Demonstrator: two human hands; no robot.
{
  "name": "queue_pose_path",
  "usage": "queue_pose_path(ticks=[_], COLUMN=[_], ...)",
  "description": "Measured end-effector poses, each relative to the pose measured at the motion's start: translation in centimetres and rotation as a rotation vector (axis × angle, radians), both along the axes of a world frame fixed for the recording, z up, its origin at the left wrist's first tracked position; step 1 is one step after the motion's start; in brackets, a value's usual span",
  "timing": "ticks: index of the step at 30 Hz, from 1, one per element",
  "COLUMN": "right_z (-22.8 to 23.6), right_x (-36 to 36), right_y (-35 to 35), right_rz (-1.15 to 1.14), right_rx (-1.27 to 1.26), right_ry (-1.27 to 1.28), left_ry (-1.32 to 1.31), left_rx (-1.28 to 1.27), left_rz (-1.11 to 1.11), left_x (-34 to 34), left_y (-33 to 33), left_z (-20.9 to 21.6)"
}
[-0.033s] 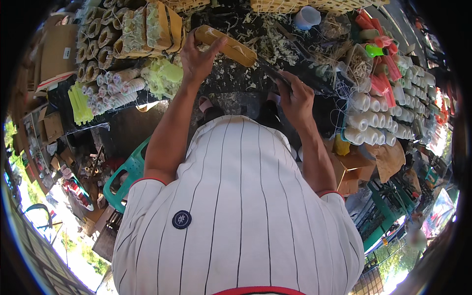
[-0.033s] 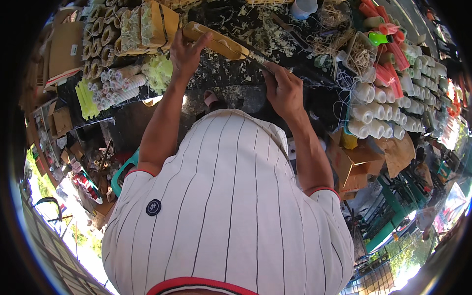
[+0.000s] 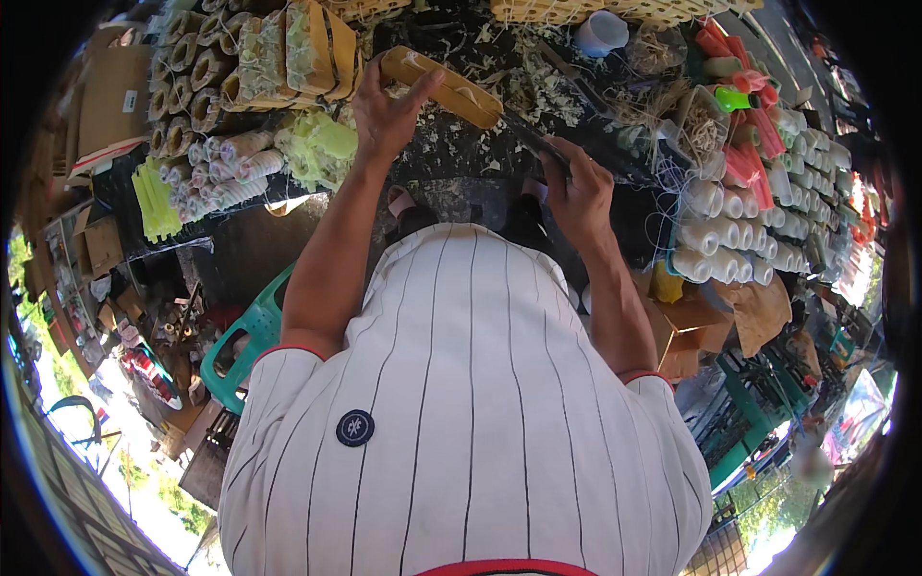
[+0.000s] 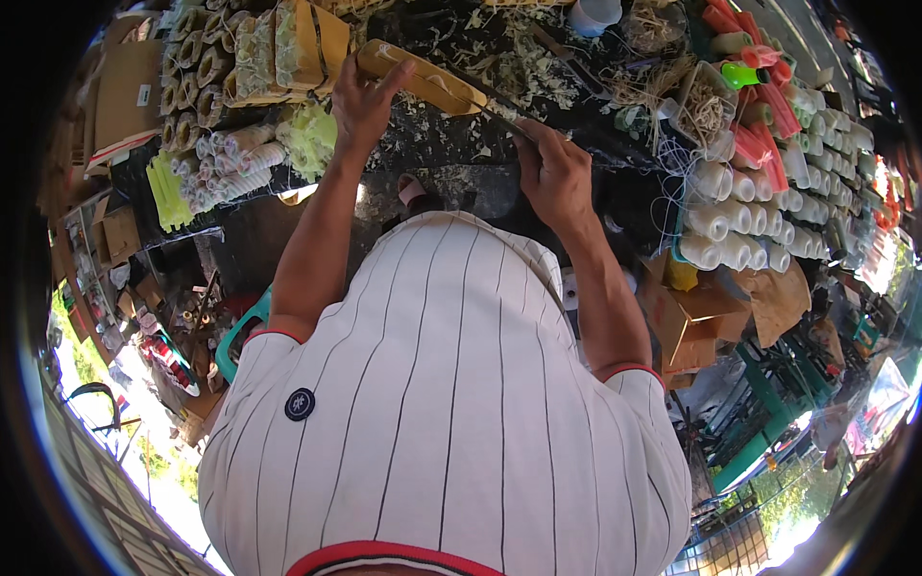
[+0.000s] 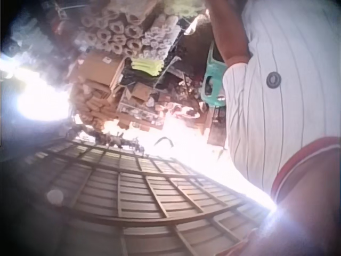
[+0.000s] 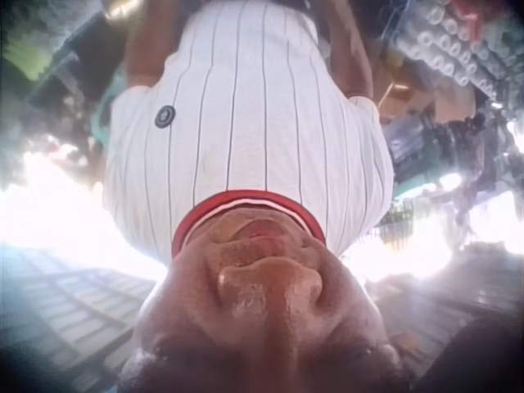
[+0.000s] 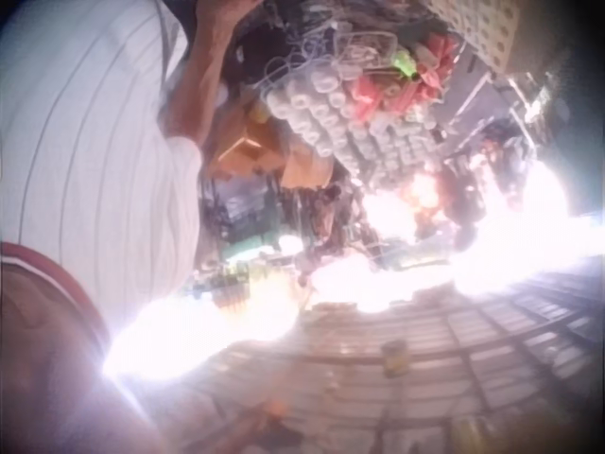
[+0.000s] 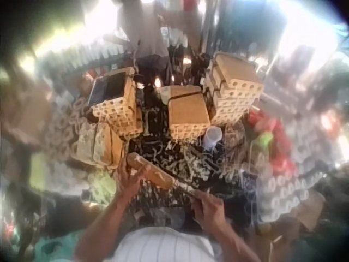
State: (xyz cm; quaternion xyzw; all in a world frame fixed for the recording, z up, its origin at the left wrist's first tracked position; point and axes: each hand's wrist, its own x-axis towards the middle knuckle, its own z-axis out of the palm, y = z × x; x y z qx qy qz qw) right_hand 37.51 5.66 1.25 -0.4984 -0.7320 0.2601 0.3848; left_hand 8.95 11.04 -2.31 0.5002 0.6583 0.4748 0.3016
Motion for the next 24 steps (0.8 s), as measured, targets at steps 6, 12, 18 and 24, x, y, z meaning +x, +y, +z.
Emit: queue_pose_path(ticks=[6,12,18,24], right_z=[-0.6,-1.0,-0.8,-0.5], right_x=[0.2,-0.2,-1.3,-1.4], right_y=[0.3,1.2,1.4,1.7], right_rz=[0.059,0.068,-0.007,-0.095], right_rx=[0.057,0.066,0.05,-0.089], right_ry=[-0.011,-0.023,-0.015,0.023], left_ry=[0.031,0.061,0.092,0.072], left_rx=[-0.044,0.0,0.001,-0.051], left_rz=[0.034,0.013,0.013,0.002], left_x=[-0.3,-0.4,-0.4,-0.6], left_y=[-0.1,0.4,0.5,0.4], left_z=[-0.1,-0.1,-0.2,-0.2])
